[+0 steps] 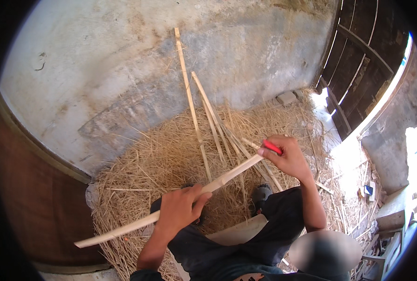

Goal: The person sits on a bed of straw and uses a red utility knife to shave thin strips off long bamboo poles. They hold the pole with one hand and scrape the blade along its length, repeating the motion to smooth the surface and remove the outer layer.

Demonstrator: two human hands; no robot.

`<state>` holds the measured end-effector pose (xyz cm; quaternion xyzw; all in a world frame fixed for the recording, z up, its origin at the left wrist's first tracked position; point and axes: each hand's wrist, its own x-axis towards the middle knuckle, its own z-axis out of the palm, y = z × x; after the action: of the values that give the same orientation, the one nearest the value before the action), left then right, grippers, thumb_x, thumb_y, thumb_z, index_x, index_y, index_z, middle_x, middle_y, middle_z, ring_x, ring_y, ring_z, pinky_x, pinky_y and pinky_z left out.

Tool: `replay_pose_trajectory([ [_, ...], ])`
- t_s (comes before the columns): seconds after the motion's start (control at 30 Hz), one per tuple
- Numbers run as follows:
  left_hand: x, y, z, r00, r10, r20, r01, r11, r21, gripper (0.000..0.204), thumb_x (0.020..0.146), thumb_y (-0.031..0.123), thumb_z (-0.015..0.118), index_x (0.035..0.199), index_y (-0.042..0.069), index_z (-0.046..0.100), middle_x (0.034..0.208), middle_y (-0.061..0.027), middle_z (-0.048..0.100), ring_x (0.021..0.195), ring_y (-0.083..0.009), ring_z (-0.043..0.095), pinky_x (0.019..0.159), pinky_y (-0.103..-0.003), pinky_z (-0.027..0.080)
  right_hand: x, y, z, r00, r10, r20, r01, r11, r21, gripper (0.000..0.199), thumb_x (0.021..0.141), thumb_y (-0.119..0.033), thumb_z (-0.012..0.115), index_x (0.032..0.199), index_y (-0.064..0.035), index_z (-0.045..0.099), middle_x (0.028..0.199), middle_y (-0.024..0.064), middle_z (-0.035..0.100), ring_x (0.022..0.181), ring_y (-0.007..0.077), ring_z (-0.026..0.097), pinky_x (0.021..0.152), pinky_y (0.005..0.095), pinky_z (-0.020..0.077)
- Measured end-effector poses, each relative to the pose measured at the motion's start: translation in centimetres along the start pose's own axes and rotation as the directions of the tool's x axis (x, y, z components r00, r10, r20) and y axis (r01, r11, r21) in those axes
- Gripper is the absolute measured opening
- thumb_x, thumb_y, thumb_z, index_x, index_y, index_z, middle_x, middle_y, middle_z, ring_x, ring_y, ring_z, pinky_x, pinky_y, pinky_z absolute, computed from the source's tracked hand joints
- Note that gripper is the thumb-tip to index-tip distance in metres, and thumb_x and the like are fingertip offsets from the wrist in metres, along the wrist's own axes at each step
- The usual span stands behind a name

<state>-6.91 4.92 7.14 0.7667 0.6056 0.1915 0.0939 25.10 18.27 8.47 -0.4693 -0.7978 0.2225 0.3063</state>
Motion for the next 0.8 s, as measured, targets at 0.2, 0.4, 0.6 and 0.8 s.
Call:
replay_pose_trajectory([
  [0.2,2.7,-0.8,-3.4,0.967,0.084,0.241,-0.114,0.987,0.114,0.032,0.099,0.040,0.071,0.091,0.010,0.075,0.069,-0.0124,0.068,0.067,-0.0378,0.069,0.061,-0.051,0.050,-3.1,-0.7,2.6,0.979,-0.200,-0.031,0.191,0.965,-0.180,0.027,0.091,-0.039,0.081,0.100,-0.0135,0.081,0.086,0.0065,0.075,0.075,0.0299,0.074,0.065,0.0399,0.0582],
  [0.4,5.4,0.9,-5.4,0.922,0.178,0.345,-0.266,0.936,0.229,0.032,0.092,0.042,0.077,0.085,0.011,0.079,0.071,-0.0109,0.069,0.072,-0.0350,0.071,0.074,-0.050,0.051,-4.4,-2.4,4.9,0.961,-0.257,0.097,0.264,0.962,-0.063,0.039,0.085,-0.049,0.085,0.091,-0.0109,0.080,0.079,0.0066,0.074,0.067,0.0284,0.072,0.060,0.0394,0.0557],
  [0.6,7.0,4.1,-8.2,0.944,0.265,0.196,-0.320,0.881,0.348,0.031,0.081,0.039,0.085,0.094,0.012,0.079,0.079,-0.0069,0.071,0.085,-0.0262,0.073,0.111,-0.048,0.040,-5.1,0.3,7.0,0.974,-0.227,0.024,0.213,0.941,0.262,0.034,0.083,-0.036,0.092,0.083,-0.0056,0.078,0.064,0.0081,0.062,0.055,0.0249,0.061,0.055,0.0367,0.0479],
  [0.8,7.5,5.6,-8.9,0.757,0.552,-0.349,-0.439,0.825,0.355,0.044,0.078,0.033,0.091,0.113,0.012,0.074,0.113,-0.0103,0.067,0.110,-0.0273,0.065,0.113,-0.051,0.038,-5.7,0.9,8.0,0.997,-0.026,-0.076,0.055,0.914,0.402,0.028,0.081,-0.026,0.096,0.085,-0.0020,0.080,0.059,0.0053,0.060,0.052,0.0112,0.053,0.052,0.0303,0.0414],
])
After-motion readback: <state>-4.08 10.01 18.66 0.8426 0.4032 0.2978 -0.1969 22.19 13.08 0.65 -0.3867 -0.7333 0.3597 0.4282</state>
